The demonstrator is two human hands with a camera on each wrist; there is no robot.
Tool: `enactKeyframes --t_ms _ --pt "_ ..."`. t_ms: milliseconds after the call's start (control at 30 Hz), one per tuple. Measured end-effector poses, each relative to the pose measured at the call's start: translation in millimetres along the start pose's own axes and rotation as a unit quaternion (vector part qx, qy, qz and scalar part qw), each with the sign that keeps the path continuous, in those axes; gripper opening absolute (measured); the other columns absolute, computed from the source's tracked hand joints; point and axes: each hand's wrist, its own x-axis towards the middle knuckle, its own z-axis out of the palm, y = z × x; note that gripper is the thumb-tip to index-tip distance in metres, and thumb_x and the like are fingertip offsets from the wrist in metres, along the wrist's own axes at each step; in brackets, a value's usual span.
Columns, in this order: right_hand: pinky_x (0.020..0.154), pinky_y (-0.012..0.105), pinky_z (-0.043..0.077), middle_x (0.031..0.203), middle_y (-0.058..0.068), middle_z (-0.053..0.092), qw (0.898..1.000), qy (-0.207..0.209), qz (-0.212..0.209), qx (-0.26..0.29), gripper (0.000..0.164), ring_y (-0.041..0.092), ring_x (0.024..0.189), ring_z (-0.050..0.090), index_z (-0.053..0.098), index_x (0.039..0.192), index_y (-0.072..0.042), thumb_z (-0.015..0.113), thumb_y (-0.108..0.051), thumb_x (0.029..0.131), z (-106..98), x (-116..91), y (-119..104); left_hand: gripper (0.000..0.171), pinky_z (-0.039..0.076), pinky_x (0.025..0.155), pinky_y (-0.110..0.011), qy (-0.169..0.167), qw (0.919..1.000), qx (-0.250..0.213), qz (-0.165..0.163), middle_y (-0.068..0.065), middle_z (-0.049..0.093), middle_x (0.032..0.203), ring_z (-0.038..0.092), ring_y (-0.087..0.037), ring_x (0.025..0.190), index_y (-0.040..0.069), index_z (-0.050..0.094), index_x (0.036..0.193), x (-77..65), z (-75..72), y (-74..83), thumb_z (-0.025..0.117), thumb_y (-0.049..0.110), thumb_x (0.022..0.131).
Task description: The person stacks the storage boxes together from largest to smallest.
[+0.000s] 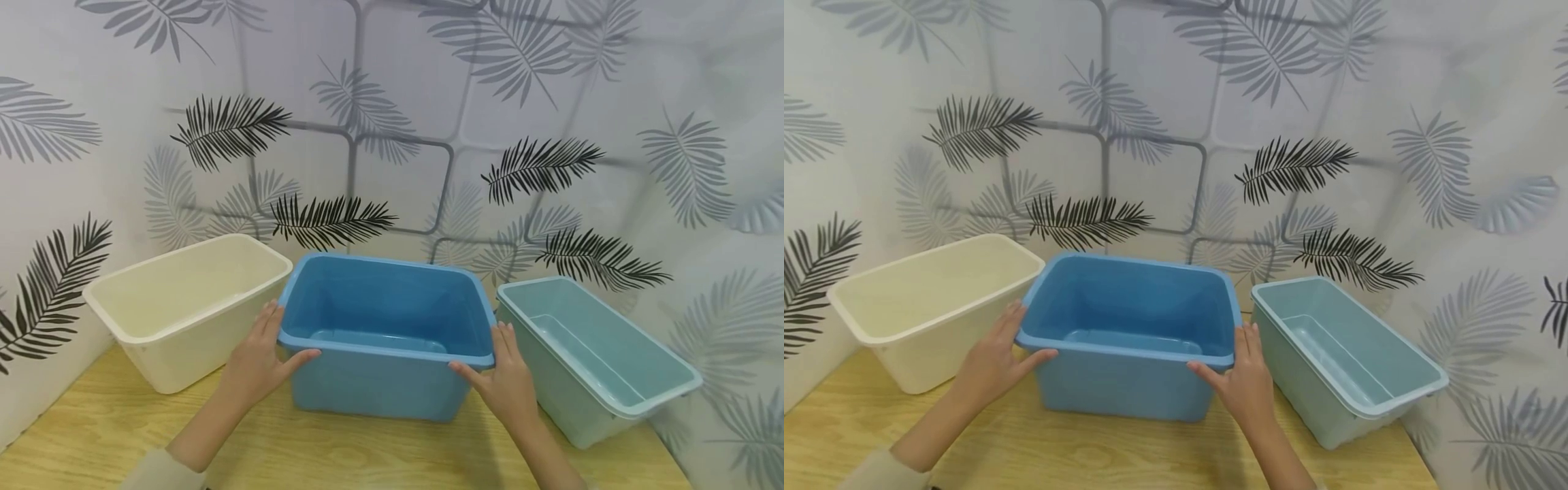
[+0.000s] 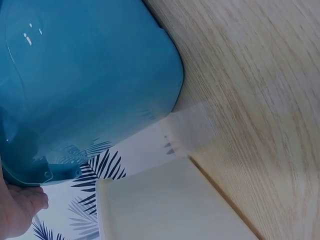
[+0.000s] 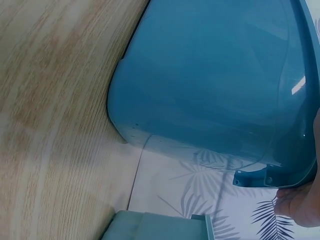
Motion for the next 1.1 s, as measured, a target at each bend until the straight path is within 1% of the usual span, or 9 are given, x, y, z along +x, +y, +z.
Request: enactKeyframes --t_ms 133,367,567,733,900,1100 --pt "0.087 0.058 0.046 0.140 0.029 0.039 1.000 -0.001 0.002 0.001 0.092 0.044 0.133 0.033 0.043 0.131 0.011 0.074 -0.050 0.070 -1 -2 -1 0.093 0.050 0.083 -0.053 0.004 1.0000 -0.002 0.003 -0.031 0.040 0.138 0.038 -0.044 0.129 -0.012 0.039 0.133 -3.1 -2.6 1.5 0.065 0.057 0.076" --pt "0.090 0.059 0.044 0.139 0.030 0.039 1.000 -0.003 0.000 0.005 0.091 0.044 0.133 0.032 0.043 0.132 0.010 0.074 -0.050 0.070 -3 -7 -4 0.092 0.053 0.075 -0.051 0.016 0.9998 0.006 0.006 -0.031 0.043 0.136 0.042 -0.043 0.126 -0.011 0.042 0.131 -9.3 -6.8 3.5 0.064 0.059 0.076" --pt "0.089 0.060 0.044 0.139 0.030 0.040 1.000 0.003 -0.006 0.011 0.091 0.046 0.132 0.032 0.044 0.131 0.010 0.075 -0.049 0.069 -3 -10 -4 0.091 0.051 0.082 -0.052 0.011 0.9999 0.008 0.005 -0.030 0.043 0.136 0.041 -0.043 0.127 -0.011 0.042 0.131 -12.1 -10.4 5.6 0.064 0.058 0.076" --pt "0.091 0.060 0.043 0.141 0.029 0.037 1.000 -0.010 0.009 0.011 0.094 0.045 0.134 0.029 0.041 0.134 0.010 0.075 -0.048 0.069 -5 -13 -6 0.091 0.051 0.081 -0.052 0.015 0.9998 0.008 0.011 -0.029 0.044 0.136 0.041 -0.042 0.127 -0.011 0.042 0.130 -14.7 -12.7 6.3 0.063 0.059 0.076" --pt "0.089 0.060 0.044 0.142 0.029 0.036 1.000 -0.009 0.013 0.008 0.094 0.044 0.134 0.030 0.040 0.134 0.010 0.075 -0.049 0.069 -7 -16 -10 0.091 0.050 0.084 -0.052 0.018 0.9997 0.008 0.017 -0.030 0.044 0.135 0.041 -0.043 0.127 -0.012 0.043 0.129 -17.8 -15.4 6.1 0.063 0.059 0.076" --pt "0.087 0.059 0.045 0.142 0.028 0.037 1.000 -0.004 0.015 0.006 0.094 0.044 0.134 0.030 0.039 0.134 0.010 0.074 -0.049 0.070 -7 -20 -12 0.090 0.050 0.084 -0.053 0.005 0.9999 0.012 0.009 -0.030 0.042 0.137 0.039 -0.043 0.128 -0.012 0.042 0.130 -19.1 -18.1 6.6 0.065 0.057 0.075"
